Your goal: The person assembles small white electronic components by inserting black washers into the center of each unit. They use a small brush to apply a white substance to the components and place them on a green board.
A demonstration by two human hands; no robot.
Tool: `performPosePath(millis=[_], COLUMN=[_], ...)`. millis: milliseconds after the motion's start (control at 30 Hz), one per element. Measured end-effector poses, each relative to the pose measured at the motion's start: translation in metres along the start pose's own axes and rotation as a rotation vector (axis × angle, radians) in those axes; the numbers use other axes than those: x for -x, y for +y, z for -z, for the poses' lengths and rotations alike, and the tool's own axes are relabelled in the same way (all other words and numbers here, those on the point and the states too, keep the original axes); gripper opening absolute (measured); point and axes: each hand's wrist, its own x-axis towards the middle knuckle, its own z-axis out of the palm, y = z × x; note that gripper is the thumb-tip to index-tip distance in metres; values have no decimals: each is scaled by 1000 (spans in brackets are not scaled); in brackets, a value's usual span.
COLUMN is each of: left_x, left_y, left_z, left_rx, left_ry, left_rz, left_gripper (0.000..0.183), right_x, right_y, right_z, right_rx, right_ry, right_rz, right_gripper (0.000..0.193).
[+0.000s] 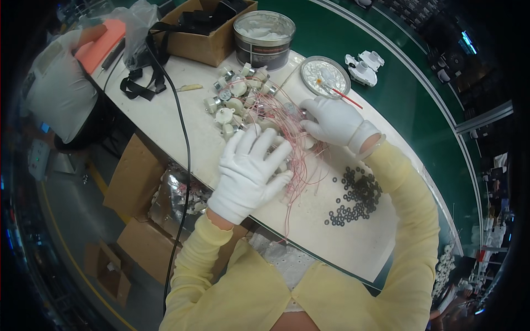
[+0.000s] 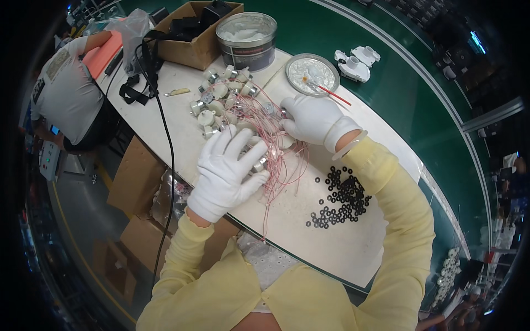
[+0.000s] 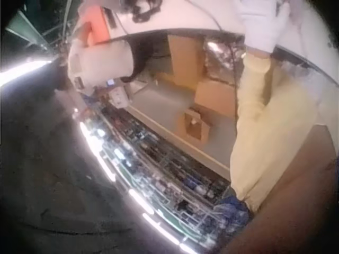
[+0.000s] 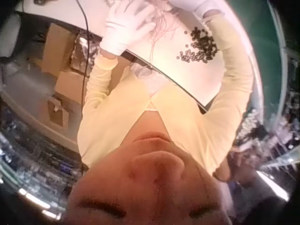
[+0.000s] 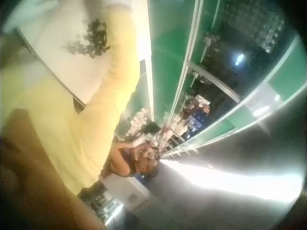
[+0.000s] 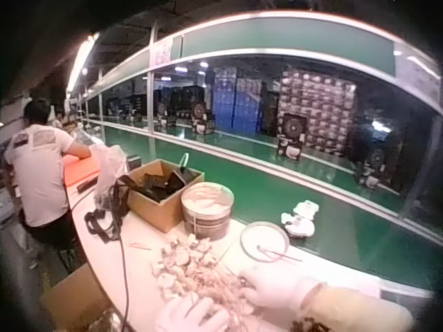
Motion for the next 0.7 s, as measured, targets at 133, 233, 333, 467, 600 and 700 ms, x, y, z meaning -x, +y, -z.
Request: performPosePath(millis=[133,233,333,467,600,700], left_x=[3,15,18,20,-3,-28], left_y=[-4,-1,5,8,23,37], left_z=[5,8,4,0,8,18], left_rx=[37,51,107,-35,5,38], left_ry=[14,-63,52,226,356,412], left_rz=[-26,-53,53,97,-3,-68], left_gripper=[38,45,50,54,50,44], right_x=[11,23,36,47,56,56], right_y=[-5,-12,-20,-28,-23,-25], right_z=[12,12,12,27,29,44], right_rx=[54,13,-98,-469,-810,-1097], right_ry=[-117,-144,-126,-60,227,373], right_rz=[-137,-205,-232,-255,-198,-235], right_gripper=[29,29,32,40,41,40])
